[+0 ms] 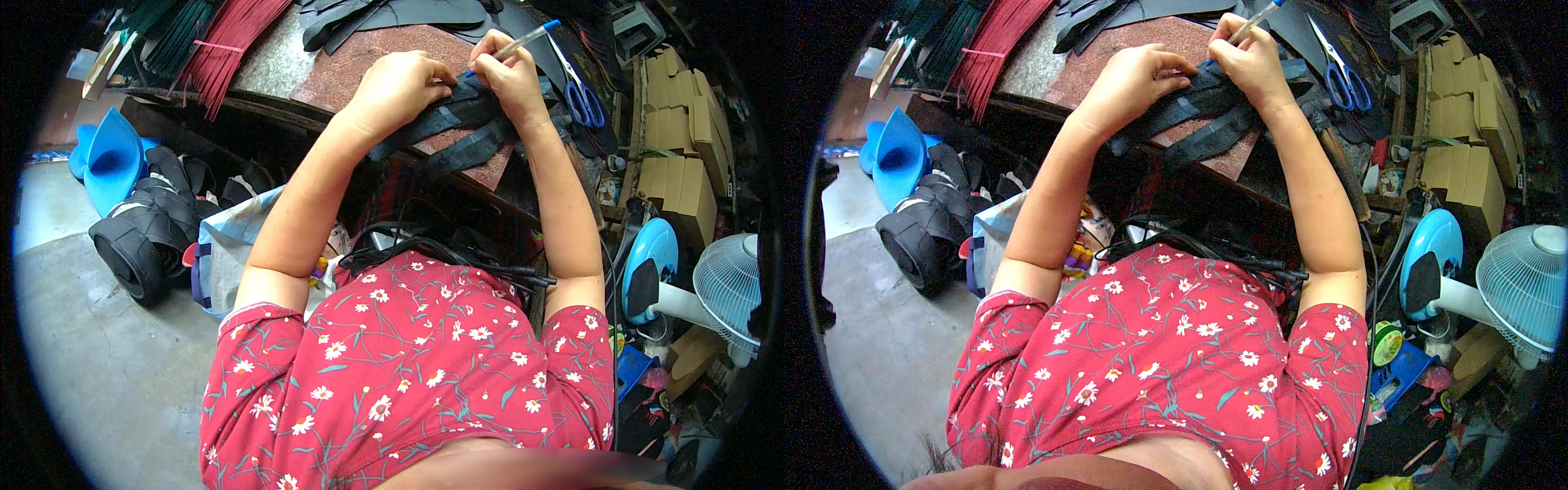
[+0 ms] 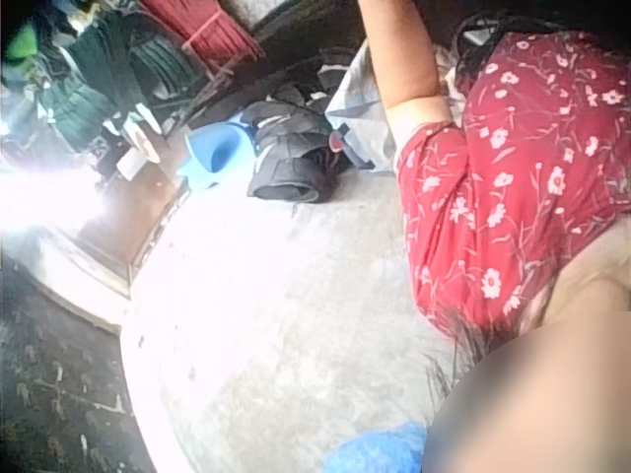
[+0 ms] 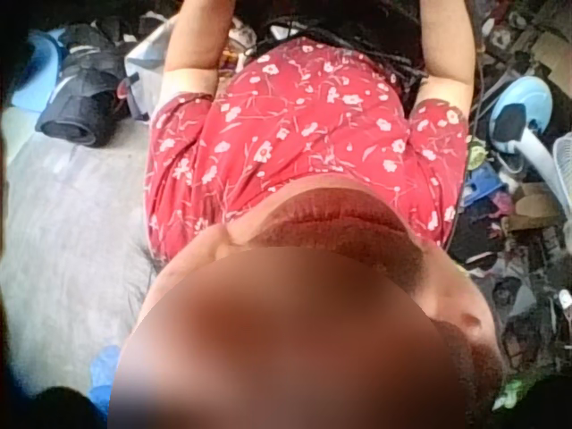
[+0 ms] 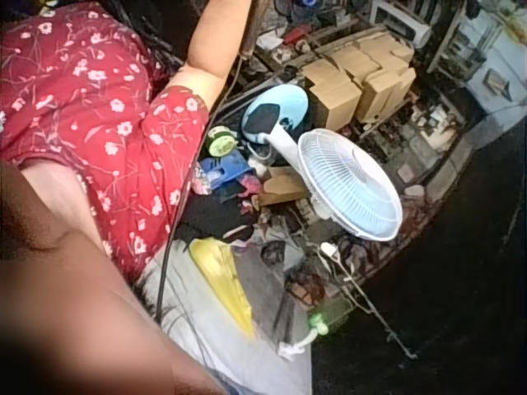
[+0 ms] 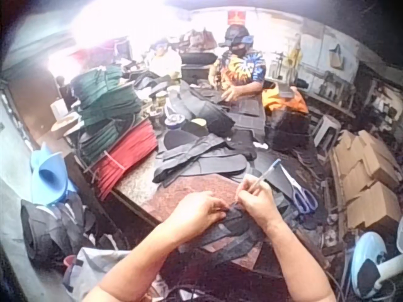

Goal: The person uses a hammer and punch to make holes in a black leather piece, then cuts the leather with scissors, and finally marks it with a pen. The actions occur sequentially on a cluttered workbench.

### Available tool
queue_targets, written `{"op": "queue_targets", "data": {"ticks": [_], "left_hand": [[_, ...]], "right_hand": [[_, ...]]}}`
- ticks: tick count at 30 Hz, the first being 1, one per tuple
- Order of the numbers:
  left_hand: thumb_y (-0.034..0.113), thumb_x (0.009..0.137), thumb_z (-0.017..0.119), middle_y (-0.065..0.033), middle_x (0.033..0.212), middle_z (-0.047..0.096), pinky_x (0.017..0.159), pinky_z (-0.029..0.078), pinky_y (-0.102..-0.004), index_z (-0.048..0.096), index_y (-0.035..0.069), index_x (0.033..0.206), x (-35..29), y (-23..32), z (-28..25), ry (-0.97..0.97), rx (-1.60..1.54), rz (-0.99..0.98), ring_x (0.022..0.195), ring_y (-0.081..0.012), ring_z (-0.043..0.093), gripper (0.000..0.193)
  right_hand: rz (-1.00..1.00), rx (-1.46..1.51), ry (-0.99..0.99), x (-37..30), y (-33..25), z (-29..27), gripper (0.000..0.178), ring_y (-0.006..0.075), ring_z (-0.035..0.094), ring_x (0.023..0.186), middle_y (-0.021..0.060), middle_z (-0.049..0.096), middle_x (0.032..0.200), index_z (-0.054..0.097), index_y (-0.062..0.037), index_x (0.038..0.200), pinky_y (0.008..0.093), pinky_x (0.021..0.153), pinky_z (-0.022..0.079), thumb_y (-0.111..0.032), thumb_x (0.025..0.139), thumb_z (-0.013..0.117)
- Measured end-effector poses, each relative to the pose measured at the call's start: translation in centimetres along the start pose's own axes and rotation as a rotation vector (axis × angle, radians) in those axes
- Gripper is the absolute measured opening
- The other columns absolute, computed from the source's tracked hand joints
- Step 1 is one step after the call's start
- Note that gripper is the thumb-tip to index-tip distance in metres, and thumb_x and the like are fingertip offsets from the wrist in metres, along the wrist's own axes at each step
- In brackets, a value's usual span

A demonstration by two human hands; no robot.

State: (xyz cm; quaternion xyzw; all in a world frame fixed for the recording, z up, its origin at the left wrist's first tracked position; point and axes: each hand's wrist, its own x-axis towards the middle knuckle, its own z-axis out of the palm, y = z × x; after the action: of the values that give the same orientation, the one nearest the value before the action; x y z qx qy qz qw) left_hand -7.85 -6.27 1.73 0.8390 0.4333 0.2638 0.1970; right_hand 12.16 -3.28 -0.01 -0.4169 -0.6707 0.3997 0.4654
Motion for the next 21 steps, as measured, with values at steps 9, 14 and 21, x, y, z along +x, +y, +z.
{"op": "queue_targets", "data": {"ticks": [9,14,21], "left_hand": [[0.02,0.082,0.069,-0.0144,0.09,0.064,0.079,0.051,-0.0405,0.073,0.013,0.104,-0.53,0.03,0.61,0.053,0.081,0.017,0.087,-0.0334,0.065,0.024],[0.022,0.082,0.069,-0.0141,0.09,0.064,0.08,0.051,-0.0403,0.073,0.014,0.105,-0.63,0.03,0.68,0.056,0.09,0.005,0.088,-0.0334,0.065,0.024],[0.023,0.082,0.069,-0.013,0.09,0.065,0.08,0.051,-0.0399,0.073,0.016,0.105,-0.62,0.07,0.75,0.059,0.089,-0.006,0.088,-0.0326,0.065,0.024]], "right_hand": [[-0.124,-0.189,-0.001,-0.06,0.08,0.39,0.008,0.0035,0.046,0.056,-0.0047,0.051,0.064,0.056,-0.005,0.075,0.0192,0.051,0.036,-0.003,0.083,0.056],[-0.087,-0.122,0.006,-0.08,-0.09,0.44,0.008,0.003,0.045,0.057,-0.005,0.05,0.063,0.056,-0.0048,0.074,0.0197,0.052,0.035,-0.003,0.082,0.055],[-0.054,-0.079,0.001,-0.01,0.08,0.5,0.009,0.0033,0.043,0.056,-0.0051,0.049,0.065,0.056,-0.0058,0.074,0.0195,0.051,0.034,-0.005,0.083,0.055]]}}
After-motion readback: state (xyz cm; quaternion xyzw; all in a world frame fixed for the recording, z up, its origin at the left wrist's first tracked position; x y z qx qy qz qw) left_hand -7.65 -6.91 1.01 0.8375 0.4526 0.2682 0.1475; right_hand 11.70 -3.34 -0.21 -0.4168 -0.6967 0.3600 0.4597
